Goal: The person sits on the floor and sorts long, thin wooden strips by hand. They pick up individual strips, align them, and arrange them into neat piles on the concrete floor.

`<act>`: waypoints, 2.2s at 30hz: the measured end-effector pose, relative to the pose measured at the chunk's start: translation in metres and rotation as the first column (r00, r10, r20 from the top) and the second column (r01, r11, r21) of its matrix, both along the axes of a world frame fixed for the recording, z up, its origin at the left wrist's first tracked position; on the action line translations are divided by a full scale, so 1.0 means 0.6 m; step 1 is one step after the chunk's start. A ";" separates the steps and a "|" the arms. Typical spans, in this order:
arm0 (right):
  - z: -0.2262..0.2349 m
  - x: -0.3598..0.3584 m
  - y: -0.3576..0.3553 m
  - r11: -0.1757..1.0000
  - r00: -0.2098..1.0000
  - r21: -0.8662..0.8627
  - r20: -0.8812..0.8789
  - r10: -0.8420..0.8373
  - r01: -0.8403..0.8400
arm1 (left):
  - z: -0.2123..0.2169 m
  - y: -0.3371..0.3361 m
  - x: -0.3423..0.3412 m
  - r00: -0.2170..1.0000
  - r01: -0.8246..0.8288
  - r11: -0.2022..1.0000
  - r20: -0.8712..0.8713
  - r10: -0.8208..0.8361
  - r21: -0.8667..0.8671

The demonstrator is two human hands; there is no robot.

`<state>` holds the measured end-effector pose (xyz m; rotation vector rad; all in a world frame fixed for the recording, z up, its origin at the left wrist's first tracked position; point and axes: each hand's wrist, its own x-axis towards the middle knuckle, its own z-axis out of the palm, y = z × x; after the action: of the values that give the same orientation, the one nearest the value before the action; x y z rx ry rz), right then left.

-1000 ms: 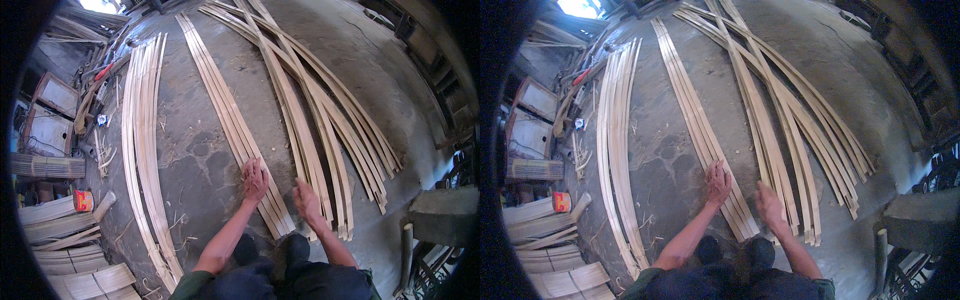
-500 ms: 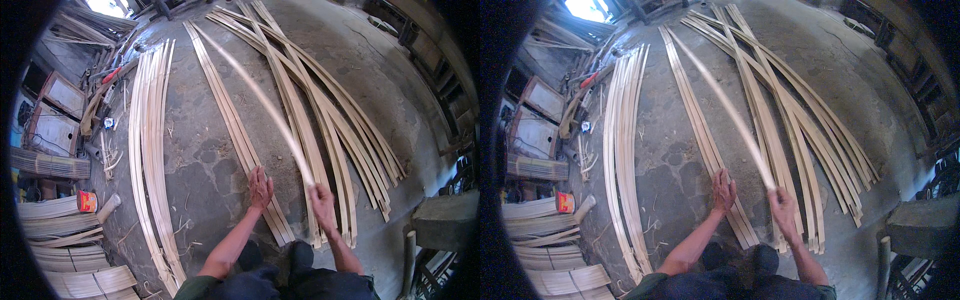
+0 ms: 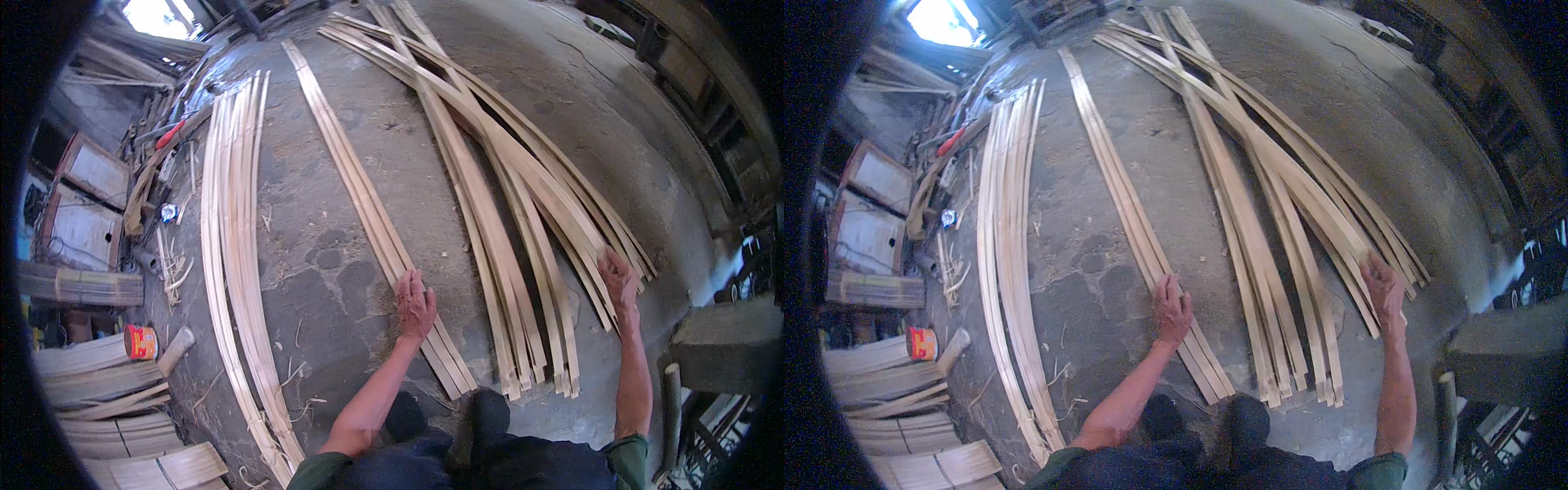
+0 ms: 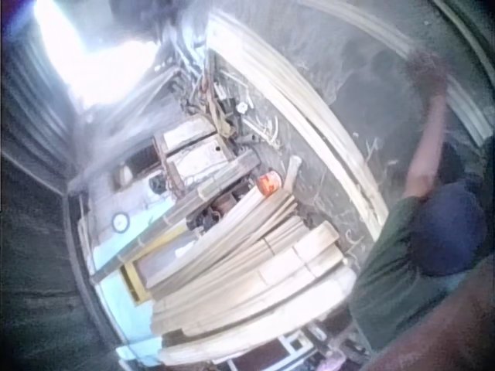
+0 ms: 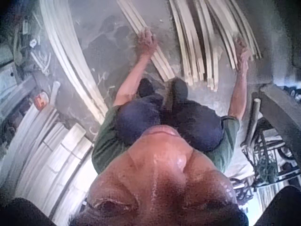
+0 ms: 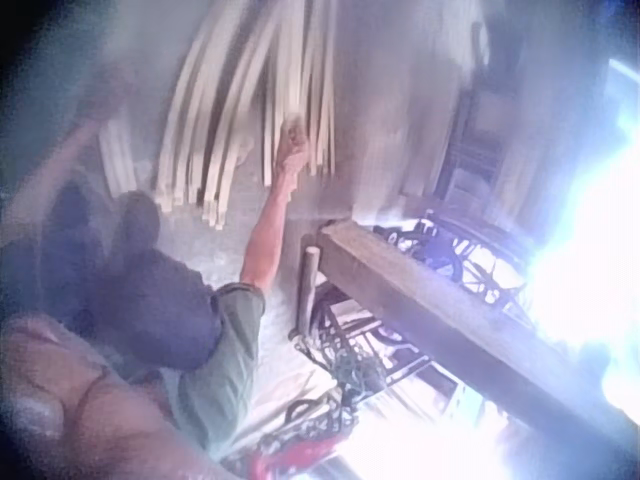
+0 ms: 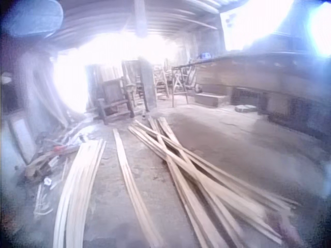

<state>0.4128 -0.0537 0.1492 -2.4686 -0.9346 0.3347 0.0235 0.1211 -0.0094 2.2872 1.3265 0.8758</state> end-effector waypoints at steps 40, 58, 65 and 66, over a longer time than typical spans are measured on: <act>0.017 -0.327 0.058 0.808 0.884 0.579 -0.426 0.190 0.105 | -0.008 -0.003 0.003 0.998 -0.046 0.999 0.040 0.045 0.007; -0.071 -0.244 0.027 0.961 0.981 0.267 -0.191 -0.018 0.069 | -0.011 -0.001 0.000 0.999 -0.039 0.998 0.019 0.039 -0.040; -0.098 -0.242 0.005 0.968 0.974 0.243 -0.224 -0.009 0.064 | -0.008 0.000 0.004 0.999 -0.020 0.999 0.033 0.022 -0.044; -0.094 -0.244 0.006 0.979 0.970 0.190 -0.241 -0.022 0.069 | -0.007 0.000 0.003 0.999 -0.021 0.999 0.029 0.022 -0.043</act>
<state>0.2664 -0.0503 0.0930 -2.2073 -0.7702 0.4858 0.0252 0.1212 -0.0138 2.2235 1.3468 0.8768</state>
